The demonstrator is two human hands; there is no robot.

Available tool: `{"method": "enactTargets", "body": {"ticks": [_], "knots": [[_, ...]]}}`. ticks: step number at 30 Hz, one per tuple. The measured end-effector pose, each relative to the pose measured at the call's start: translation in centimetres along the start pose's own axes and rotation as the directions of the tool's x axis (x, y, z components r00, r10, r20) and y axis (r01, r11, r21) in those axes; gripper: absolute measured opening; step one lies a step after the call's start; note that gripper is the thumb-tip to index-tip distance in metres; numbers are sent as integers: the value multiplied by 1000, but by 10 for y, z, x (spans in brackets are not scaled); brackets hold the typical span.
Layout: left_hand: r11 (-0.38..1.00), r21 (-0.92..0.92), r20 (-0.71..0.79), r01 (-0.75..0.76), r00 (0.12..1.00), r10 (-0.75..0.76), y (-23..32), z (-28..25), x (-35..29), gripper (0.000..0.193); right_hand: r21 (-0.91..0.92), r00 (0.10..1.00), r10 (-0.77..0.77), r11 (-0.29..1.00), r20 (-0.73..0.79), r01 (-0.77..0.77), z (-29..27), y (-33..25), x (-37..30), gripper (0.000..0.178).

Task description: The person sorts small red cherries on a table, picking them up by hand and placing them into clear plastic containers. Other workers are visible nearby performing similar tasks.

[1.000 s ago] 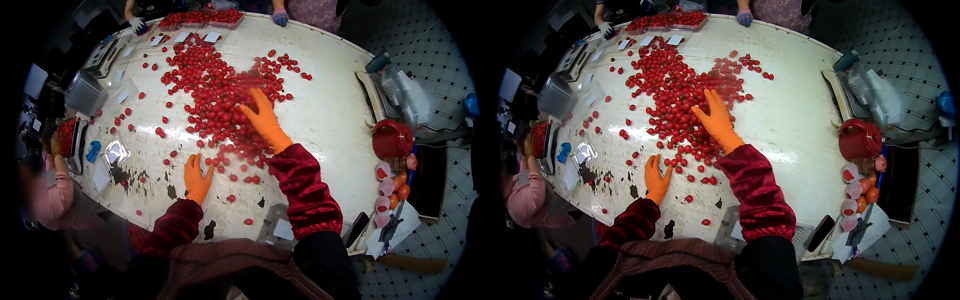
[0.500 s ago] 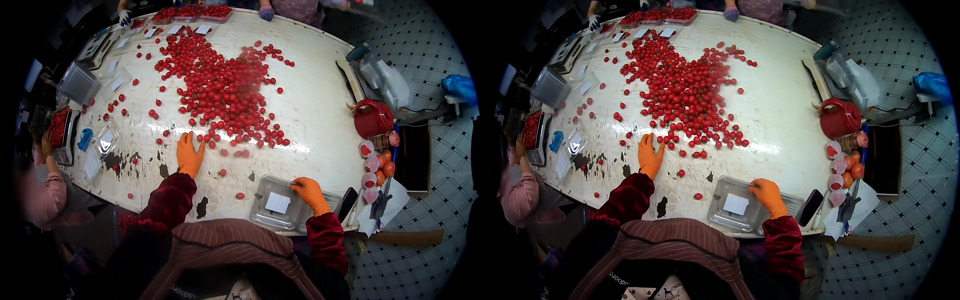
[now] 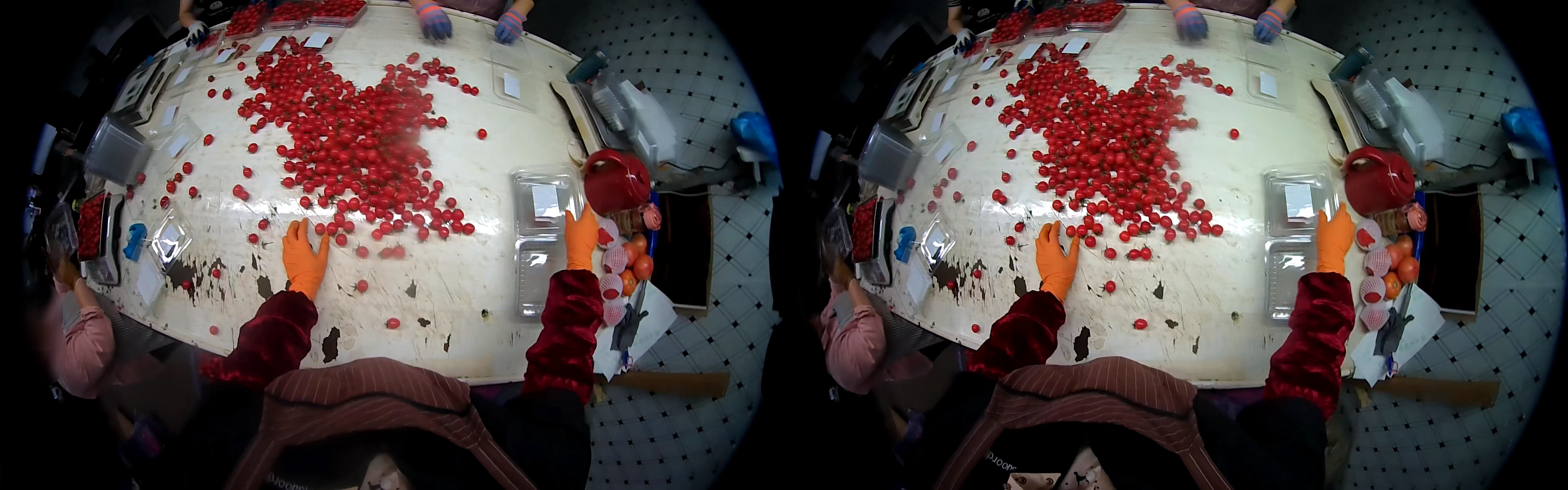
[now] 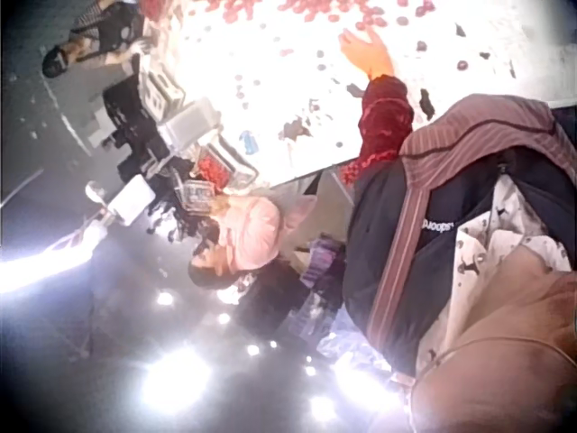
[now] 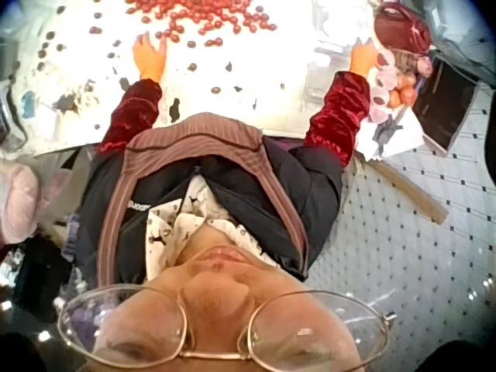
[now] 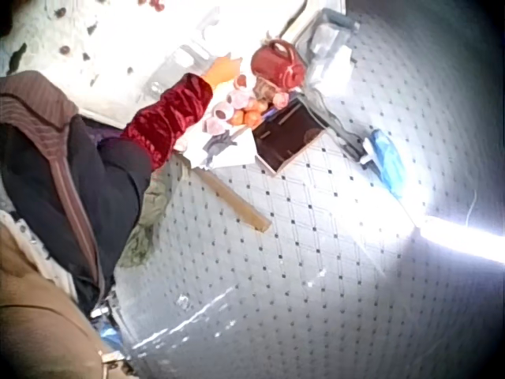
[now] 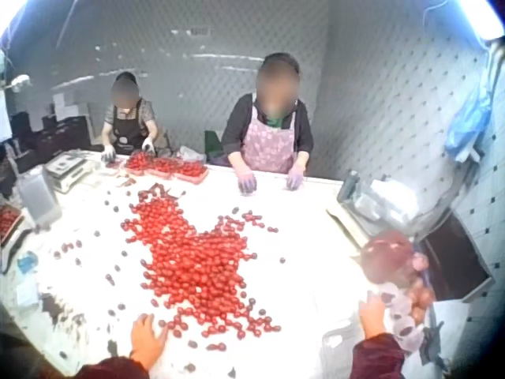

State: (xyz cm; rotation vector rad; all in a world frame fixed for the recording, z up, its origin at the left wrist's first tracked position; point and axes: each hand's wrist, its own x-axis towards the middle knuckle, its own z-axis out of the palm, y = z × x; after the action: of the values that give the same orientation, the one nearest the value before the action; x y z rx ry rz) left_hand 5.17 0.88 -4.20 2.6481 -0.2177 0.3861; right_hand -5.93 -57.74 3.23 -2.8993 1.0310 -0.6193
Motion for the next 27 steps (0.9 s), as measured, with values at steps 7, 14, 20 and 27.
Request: {"method": "enactTargets", "body": {"ticks": [7,14,20,27], "knots": [[1000,-16,14,22,1000,-22,0,-2,-3,59,-11,942,-334,942,44,334,-14,-228,4,58],[1000,-22,45,22,999,-21,8,-5,0,60,371,965,-177,924,195,95,44,-91,31,19],[1000,-2,16,29,999,-29,3,-4,-3,59,423,954,-8,897,300,-125,20,-18,-2,37],[1000,22,-2,-5,1000,5,1,-1,1,57,279,912,32,947,408,-158,14,-124,0,56]]}}
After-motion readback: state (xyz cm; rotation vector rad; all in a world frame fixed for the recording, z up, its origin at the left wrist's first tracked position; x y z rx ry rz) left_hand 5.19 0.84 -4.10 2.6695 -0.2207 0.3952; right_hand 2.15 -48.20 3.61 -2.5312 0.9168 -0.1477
